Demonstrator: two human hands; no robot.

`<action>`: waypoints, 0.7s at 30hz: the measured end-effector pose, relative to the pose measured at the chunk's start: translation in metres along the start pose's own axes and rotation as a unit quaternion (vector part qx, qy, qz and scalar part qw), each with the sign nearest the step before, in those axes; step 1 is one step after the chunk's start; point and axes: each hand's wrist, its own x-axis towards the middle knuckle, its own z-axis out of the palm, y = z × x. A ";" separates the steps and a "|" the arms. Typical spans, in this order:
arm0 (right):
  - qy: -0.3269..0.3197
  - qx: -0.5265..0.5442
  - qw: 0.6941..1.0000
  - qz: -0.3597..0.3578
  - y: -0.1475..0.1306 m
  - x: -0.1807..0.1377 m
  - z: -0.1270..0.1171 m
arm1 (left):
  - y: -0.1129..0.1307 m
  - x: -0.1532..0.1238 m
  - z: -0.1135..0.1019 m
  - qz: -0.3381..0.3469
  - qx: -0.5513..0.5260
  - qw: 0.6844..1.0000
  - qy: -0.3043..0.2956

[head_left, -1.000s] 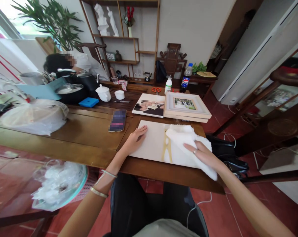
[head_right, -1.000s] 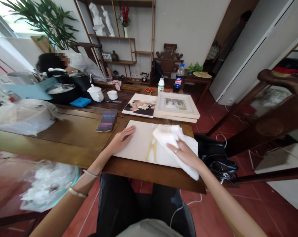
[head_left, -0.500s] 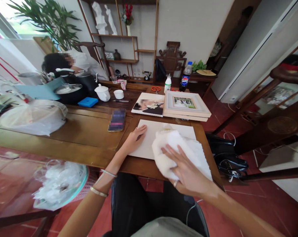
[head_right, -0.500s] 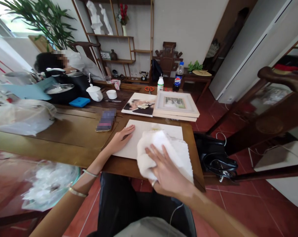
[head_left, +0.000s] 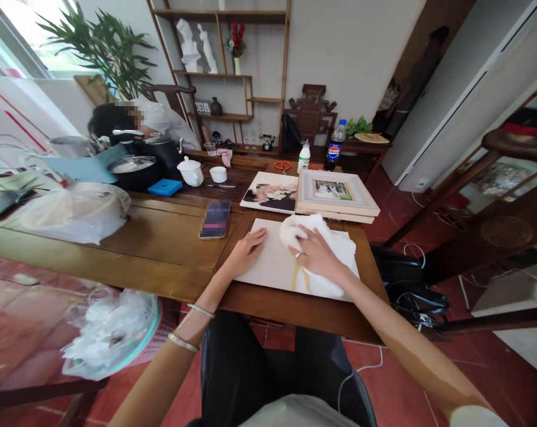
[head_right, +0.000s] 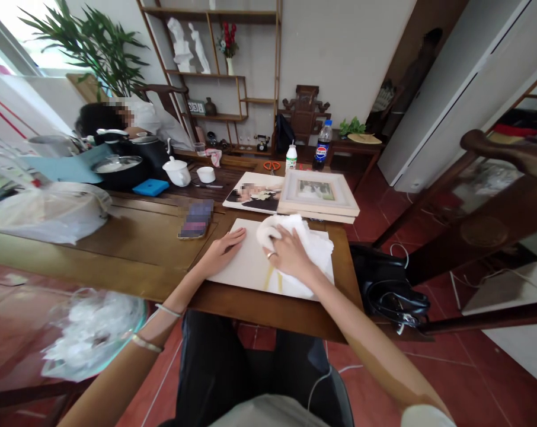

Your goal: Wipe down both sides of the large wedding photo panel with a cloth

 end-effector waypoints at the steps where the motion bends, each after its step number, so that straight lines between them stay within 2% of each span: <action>1: -0.001 -0.035 0.999 -0.012 -0.012 0.002 0.003 | 0.000 0.000 0.000 -0.001 -0.004 1.000 0.000; 4: -0.022 -0.088 0.993 -0.081 -0.047 -0.007 0.010 | 0.001 0.001 -0.001 0.006 -0.016 1.000 0.001; 8: -0.058 -0.068 0.976 -0.199 -0.076 -0.038 0.008 | 0.000 0.000 -0.003 0.012 -0.038 0.999 0.002; 10: -0.077 -0.049 0.964 -0.248 -0.078 -0.052 0.004 | -0.001 -0.001 -0.004 0.012 -0.045 0.999 0.003; 13: -0.077 0.008 0.956 -0.284 -0.062 -0.062 -0.006 | -0.004 -0.001 -0.002 0.013 -0.038 0.999 0.012; 16: -0.069 0.075 0.966 -0.238 -0.033 -0.057 -0.015 | -0.004 -0.001 0.000 0.014 -0.013 1.000 0.011; 21: -0.040 0.122 0.990 -0.052 0.006 -0.021 -0.019 | -0.002 0.000 0.002 0.007 0.008 1.000 0.014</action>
